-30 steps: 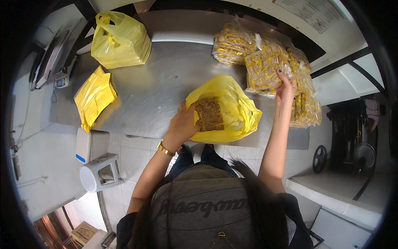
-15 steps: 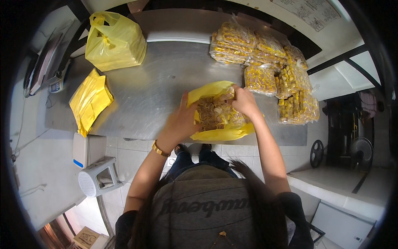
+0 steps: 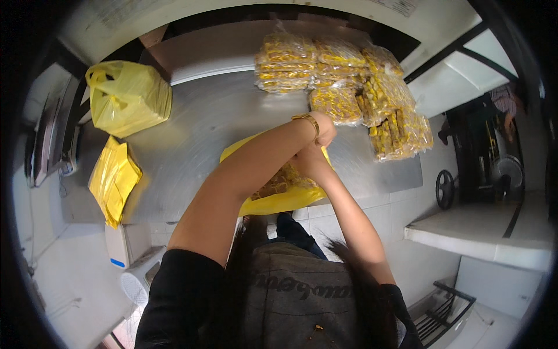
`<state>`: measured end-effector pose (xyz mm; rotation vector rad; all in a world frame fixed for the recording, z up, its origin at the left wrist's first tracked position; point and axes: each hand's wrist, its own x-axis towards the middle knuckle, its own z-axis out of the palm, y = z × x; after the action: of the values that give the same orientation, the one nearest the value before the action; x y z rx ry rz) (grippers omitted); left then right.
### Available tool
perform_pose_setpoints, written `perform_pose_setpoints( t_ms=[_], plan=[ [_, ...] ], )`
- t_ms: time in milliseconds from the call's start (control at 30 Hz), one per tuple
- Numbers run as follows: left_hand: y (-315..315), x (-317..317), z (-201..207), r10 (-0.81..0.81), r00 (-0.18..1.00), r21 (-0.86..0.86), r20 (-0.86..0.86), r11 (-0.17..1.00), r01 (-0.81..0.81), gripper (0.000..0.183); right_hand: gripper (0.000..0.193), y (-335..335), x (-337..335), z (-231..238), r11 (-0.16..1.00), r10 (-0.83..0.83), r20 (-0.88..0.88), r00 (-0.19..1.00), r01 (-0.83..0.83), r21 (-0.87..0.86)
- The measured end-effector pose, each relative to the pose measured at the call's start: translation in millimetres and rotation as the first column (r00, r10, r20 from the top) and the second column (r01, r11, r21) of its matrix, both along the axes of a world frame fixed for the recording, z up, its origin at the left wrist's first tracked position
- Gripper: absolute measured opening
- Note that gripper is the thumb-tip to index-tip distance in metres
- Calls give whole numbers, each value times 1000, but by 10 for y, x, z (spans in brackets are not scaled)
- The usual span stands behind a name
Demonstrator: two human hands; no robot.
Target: The person packs individually wrapped snack bars into yellow plastic bags on a stainless steel table. They open a bag, place several snack bars inside, and tie the bag closed, repeating this process for multiple bags.
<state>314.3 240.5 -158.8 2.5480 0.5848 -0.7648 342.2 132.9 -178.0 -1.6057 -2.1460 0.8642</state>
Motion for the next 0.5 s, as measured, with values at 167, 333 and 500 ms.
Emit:
perform_pose_setpoints(
  t_ms=[167, 333, 500],
  plan=[
    [-149, 203, 619, 10, 917, 121, 399, 991, -64, 26, 47, 383, 241, -847, 1000, 10, -142, 990, -7, 24],
    [-103, -37, 478, -103, 817, 373, 567, 917, -143, 22, 41, 468, 330, -1280, 959, -278, -195, 940, 261, -110],
    [-518, -586, 548, 99, 663, 233, 742, 890, -393, 29, 35, 120, 262, -903, 943, -330, 192, 924, 331, 26]
  ],
)
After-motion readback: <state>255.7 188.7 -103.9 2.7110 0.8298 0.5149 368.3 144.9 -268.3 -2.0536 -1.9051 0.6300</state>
